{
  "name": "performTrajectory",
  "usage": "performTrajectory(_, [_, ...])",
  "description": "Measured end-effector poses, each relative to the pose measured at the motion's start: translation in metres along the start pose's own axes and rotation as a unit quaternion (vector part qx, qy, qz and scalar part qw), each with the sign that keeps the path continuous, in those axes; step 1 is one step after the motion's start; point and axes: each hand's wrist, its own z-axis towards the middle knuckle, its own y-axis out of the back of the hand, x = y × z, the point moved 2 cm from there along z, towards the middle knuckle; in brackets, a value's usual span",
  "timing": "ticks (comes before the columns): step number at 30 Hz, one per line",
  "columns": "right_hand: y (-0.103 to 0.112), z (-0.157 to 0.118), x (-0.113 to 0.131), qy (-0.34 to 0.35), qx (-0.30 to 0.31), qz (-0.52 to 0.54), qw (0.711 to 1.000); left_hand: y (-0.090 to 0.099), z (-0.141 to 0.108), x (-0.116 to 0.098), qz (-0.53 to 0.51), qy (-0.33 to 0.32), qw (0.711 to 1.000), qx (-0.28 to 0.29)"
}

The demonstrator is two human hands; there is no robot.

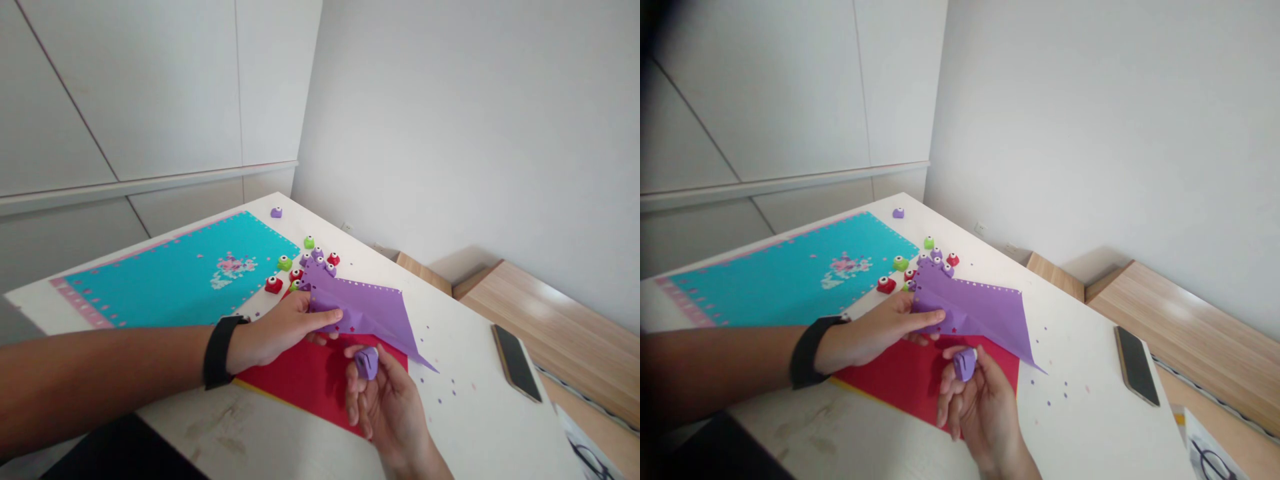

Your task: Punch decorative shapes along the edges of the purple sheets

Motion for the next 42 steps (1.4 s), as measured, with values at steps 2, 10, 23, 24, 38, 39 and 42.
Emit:
performTrajectory(2, [0.001,-0.003,0.003,-0.005,0.002,0.016,1.000,0.002,0.002,0.003,0.008,0.004,1.000,-0.001])
performTrajectory(10, [0.002,-0.005,0.006,-0.003,-0.002,0.019,1.000,0.002,0.002,0.007,0.034,0.041,0.998,0.025])
performTrajectory(23, [0.037,-0.055,0.097,0.195,-0.190,-0.240,0.932,-0.003,-0.010,0.020,0.028,0.109,0.986,0.121])
performTrajectory(24, [0.049,-0.056,0.105,0.219,-0.228,-0.247,0.916,-0.004,-0.012,0.020,0.030,0.116,0.984,0.133])
performTrajectory(38, [0.043,0.034,0.136,0.120,-0.240,-0.333,0.904,-0.013,-0.023,0.028,0.024,0.239,0.928,0.284])
performTrajectory(39, [0.033,0.050,0.131,0.108,-0.221,-0.394,0.885,-0.012,-0.023,0.029,0.035,0.241,0.929,0.280])
performTrajectory(42, [0.011,0.097,0.108,0.084,-0.175,-0.522,0.830,-0.007,-0.021,0.031,0.063,0.222,0.934,0.274])
